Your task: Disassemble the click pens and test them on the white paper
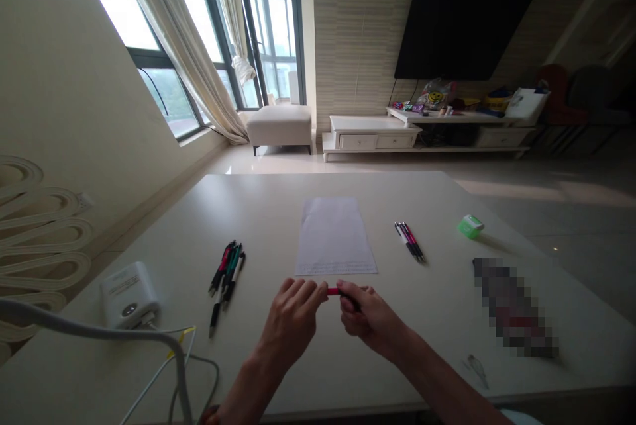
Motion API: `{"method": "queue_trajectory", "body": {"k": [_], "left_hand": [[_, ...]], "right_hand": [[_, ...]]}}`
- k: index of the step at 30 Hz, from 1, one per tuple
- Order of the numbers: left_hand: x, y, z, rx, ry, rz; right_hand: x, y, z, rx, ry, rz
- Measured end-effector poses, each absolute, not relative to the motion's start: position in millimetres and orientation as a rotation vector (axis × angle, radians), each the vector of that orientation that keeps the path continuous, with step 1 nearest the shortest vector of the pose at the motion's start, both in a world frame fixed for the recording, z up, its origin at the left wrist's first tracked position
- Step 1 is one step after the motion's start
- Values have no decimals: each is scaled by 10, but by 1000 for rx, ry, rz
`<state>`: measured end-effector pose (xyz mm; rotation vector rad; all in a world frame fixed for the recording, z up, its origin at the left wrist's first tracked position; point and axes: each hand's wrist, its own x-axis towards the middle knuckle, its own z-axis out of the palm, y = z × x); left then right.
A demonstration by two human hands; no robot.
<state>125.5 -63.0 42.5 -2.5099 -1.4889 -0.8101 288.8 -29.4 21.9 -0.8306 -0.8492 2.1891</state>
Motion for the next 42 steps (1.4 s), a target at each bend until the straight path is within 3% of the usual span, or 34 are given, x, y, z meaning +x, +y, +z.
{"method": "queue_trajectory", "body": {"k": [7, 14, 17, 27, 35, 39, 42], "left_hand": [[1147, -621, 565, -2989, -1962, -808], [1167, -593, 467, -2621, -1447, -764], [1191, -609, 473, -2592, -1370, -800], [1118, -639, 551, -3063, -2019, -770], [1102, -598, 545, -2610, -1301, -790], [1145, -625, 511, -2643, -1251, -586], [1164, -672, 505, -2668, -1299, -509]], "right_hand": [[2967, -332, 366, -940, -1577, 1660], [2891, -273, 243, -1015, -799, 2330], [2886, -300, 271, -820, -721, 2389], [2979, -372, 354, -967, -1638, 1688], [3078, -195, 369, -660, -870, 2716], [3082, -239, 341, -602, -904, 2734], [3068, -311, 348, -698, -1253, 2436]]}}
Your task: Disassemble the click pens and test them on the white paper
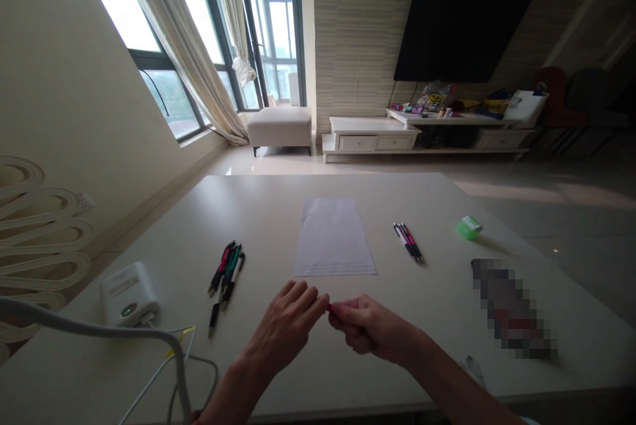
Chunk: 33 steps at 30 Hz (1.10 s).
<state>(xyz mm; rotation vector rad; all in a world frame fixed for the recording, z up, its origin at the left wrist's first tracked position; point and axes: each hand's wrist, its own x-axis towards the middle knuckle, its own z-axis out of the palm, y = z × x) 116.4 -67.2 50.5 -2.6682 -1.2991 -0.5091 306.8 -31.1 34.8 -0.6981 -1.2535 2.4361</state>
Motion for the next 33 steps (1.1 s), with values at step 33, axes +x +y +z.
{"method": "queue_trajectory", "body": {"k": [33], "left_hand": [[1178, -789, 432, -2622, -1711, -737]], "right_hand": [[3086, -393, 287, -1143, -1341, 1856]]}}
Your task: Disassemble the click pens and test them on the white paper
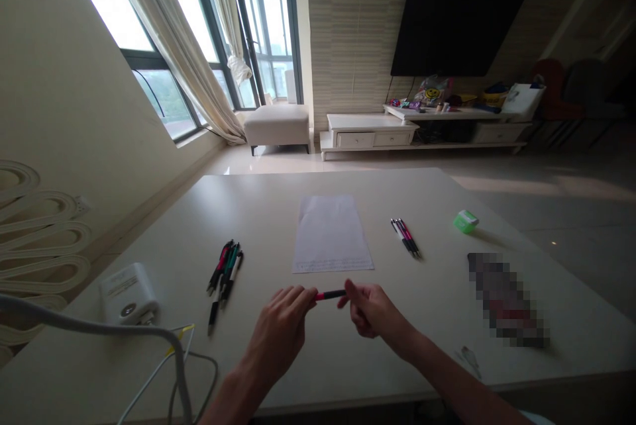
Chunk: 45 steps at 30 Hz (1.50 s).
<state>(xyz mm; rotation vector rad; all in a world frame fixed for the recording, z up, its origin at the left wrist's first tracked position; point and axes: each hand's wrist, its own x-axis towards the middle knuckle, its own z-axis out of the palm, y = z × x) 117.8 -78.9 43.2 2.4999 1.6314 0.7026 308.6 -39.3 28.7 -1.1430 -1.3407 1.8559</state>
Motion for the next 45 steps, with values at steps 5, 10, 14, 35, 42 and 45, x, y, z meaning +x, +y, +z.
{"method": "queue_trajectory", "body": {"k": [5, 10, 14, 35, 42, 45], "left_hand": [[1221, -757, 330, 2825, 1700, 787], [1318, -783, 344, 3014, 1745, 827], [1369, -785, 326, 3006, 1814, 795], [1270, -730, 623, 1492, 1377, 657], [1433, -796, 474, 2544, 1764, 755], [1487, -769, 437, 2763, 1868, 692]], "right_hand": [[2967, -360, 239, -1137, -899, 1940], [2910, -391, 269, -1132, -752, 1827], [2868, -371, 300, -1112, -666, 1883], [2874, -468, 395, -1147, -1430, 1318], [2804, -312, 264, -1260, -1002, 1508], [2797, -315, 267, -1270, -958, 1511]]}}
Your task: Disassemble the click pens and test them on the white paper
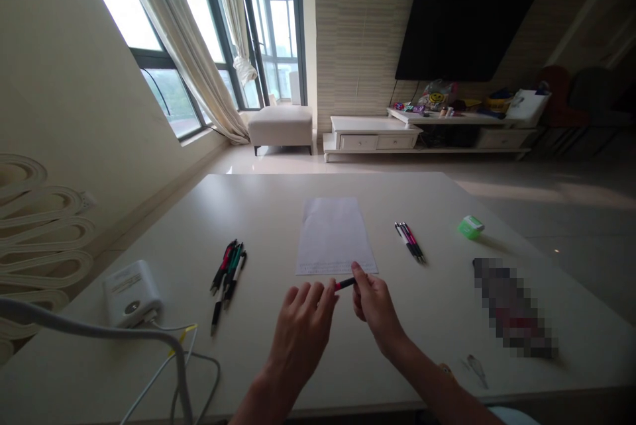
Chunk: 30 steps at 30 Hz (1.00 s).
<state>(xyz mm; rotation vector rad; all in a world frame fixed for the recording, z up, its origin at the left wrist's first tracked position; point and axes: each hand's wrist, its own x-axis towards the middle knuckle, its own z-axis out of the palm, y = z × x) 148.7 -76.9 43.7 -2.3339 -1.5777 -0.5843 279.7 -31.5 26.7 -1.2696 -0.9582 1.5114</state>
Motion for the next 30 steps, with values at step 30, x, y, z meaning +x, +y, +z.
{"method": "queue_trajectory", "body": {"k": [30], "left_hand": [[1375, -609, 486, -2513, -1879, -873]], "right_hand": [[3227, -95, 444, -1088, -1733, 1466]]}}
